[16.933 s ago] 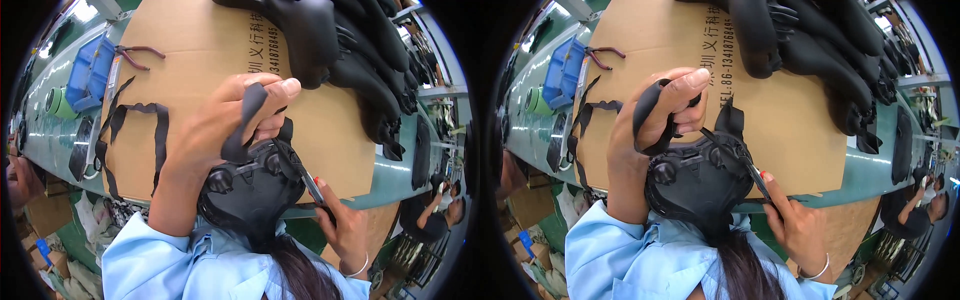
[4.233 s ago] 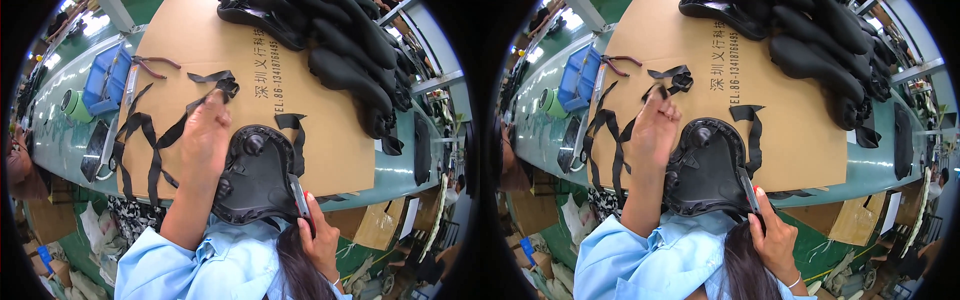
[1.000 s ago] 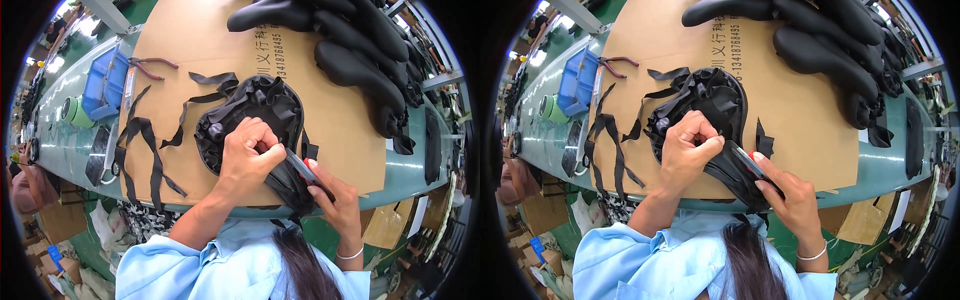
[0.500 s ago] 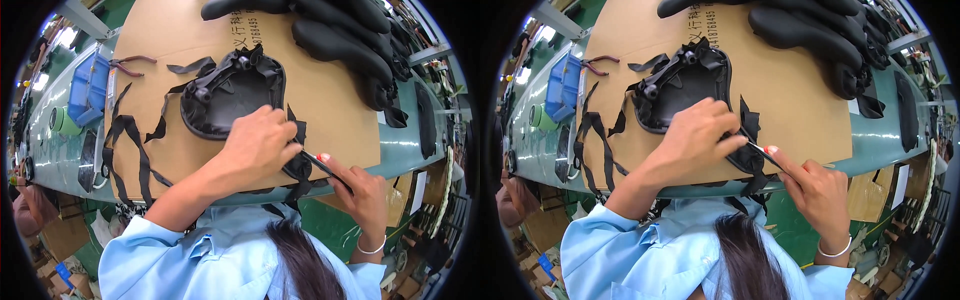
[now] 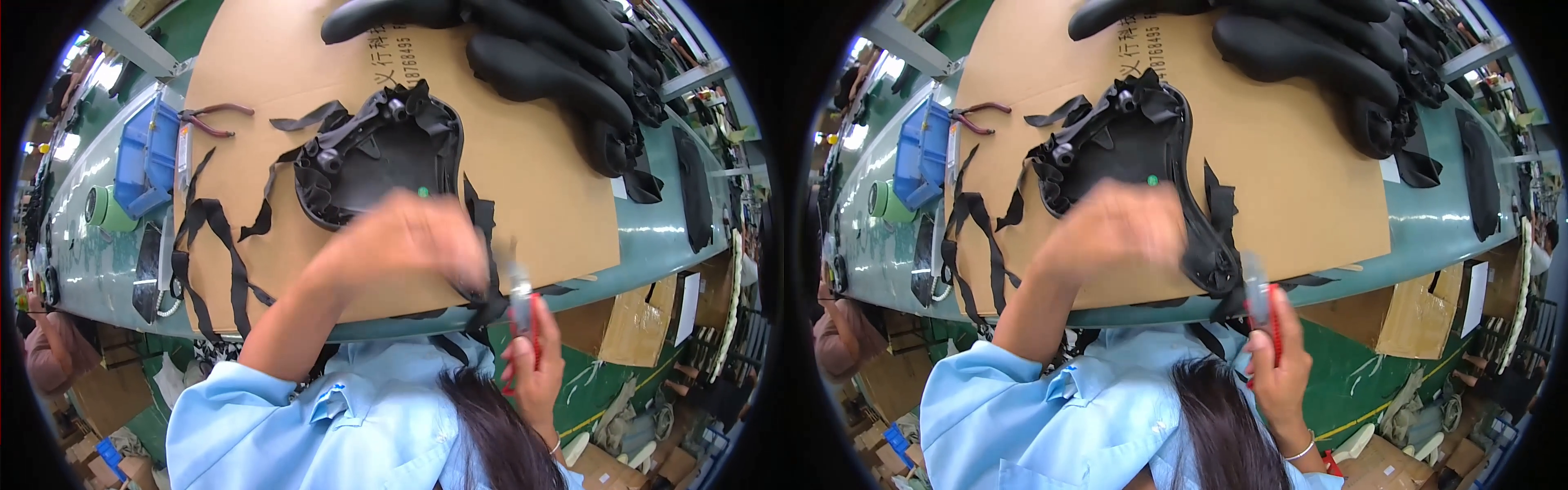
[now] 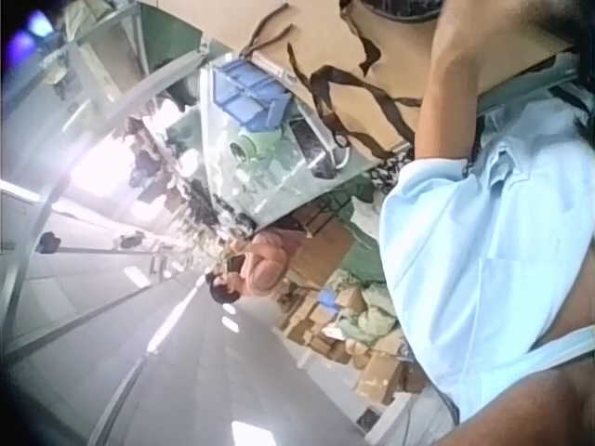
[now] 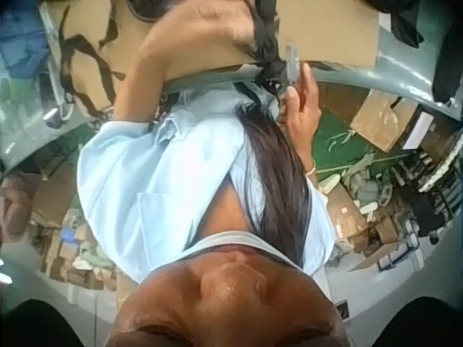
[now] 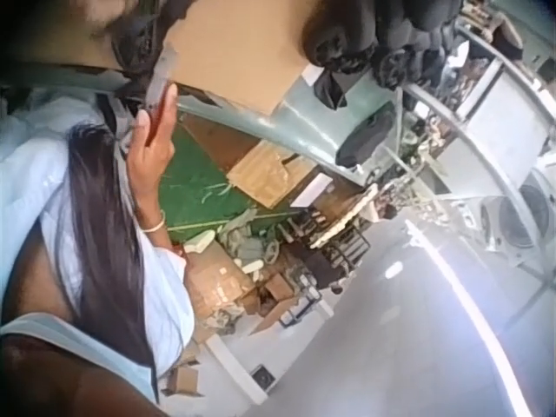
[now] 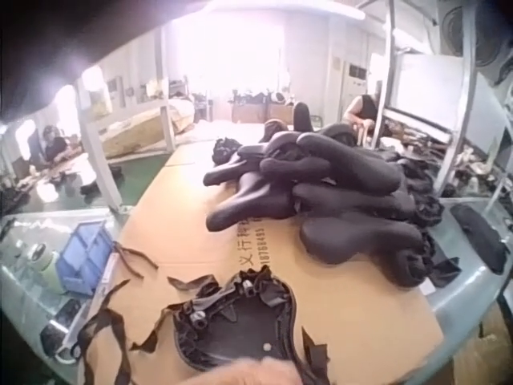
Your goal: Trimming excess material from bicycle saddles using a utility knife.
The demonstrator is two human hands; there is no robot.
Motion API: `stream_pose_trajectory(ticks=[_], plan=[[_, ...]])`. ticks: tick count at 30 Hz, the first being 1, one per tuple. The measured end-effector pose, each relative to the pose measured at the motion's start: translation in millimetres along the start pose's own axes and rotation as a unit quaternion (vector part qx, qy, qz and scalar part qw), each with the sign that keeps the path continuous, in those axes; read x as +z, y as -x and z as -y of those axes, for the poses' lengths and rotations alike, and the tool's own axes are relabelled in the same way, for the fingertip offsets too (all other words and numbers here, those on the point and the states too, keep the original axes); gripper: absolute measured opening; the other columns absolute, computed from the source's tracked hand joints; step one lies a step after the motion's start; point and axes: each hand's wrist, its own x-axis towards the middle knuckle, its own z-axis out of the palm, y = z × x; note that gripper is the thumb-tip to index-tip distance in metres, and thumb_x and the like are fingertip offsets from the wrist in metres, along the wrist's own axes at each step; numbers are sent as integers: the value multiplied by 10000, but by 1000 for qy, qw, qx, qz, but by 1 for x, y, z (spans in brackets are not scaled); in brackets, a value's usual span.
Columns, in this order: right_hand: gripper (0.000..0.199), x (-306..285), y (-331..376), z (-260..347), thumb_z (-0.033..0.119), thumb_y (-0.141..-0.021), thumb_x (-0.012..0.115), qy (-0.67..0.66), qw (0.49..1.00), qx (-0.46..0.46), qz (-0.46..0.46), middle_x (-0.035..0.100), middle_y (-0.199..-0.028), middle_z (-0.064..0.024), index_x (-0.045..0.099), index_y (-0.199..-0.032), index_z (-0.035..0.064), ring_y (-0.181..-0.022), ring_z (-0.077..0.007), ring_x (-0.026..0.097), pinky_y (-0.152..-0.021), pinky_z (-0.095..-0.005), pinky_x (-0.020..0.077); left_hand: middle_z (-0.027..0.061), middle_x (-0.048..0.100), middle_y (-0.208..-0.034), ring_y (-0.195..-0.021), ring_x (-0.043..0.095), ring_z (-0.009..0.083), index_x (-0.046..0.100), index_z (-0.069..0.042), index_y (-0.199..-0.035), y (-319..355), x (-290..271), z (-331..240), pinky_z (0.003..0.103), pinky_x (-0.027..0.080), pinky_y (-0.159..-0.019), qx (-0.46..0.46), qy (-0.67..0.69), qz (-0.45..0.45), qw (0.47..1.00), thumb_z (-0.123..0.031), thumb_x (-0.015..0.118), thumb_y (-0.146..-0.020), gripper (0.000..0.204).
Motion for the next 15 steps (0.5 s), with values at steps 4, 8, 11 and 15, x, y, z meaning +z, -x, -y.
stream_pose_trajectory(ticks=[4, 8, 11, 15], plan=[[494, -9, -25, -17, 81, -923, 554, -57, 993, -75, -76, 643, -1031, -133, 423, -1398, 46, -650, -82, 565, -560, -223, 488, 104, 650, -805, -808, 630, 278, 704, -54, -865, 24, 24, -31, 364, 499, -751, 10, -259, 167, 951, -284, 729, -767, 251], [475, -2, -51, 0, 19, -836, 652, 134, 938, -318, -25, 646, -927, -128, 544, -1298, 31, -604, -169, 568, -550, -256, 477, 63, 640, -813, -765, 588, 223, 690, -46, -858, 11, -20, -25, 352, 485, -684, 120, -674, -52, 727, -167, 713, -738, 172], [525, -4, -56, 16, -31, -773, 674, 213, 903, -364, 79, 641, -851, -140, 562, -1282, 40, -640, -219, 579, -580, -270, 455, 58, 583, -765, -727, 562, 257, 664, -40, -882, 15, -27, -17, 350, 464, -644, 82, -575, -3, 814, -137, 678, -781, 141], [559, 0, -63, 24, -39, -731, 695, 281, 870, -391, 107, 607, -776, -97, 589, -1268, 76, -592, -194, 552, -540, -285, 438, 66, 572, -753, -729, 563, 260, 635, -39, -819, 10, -22, -12, 366, 462, -636, 73, -596, -39, 799, -152, 646, -816, 114]])
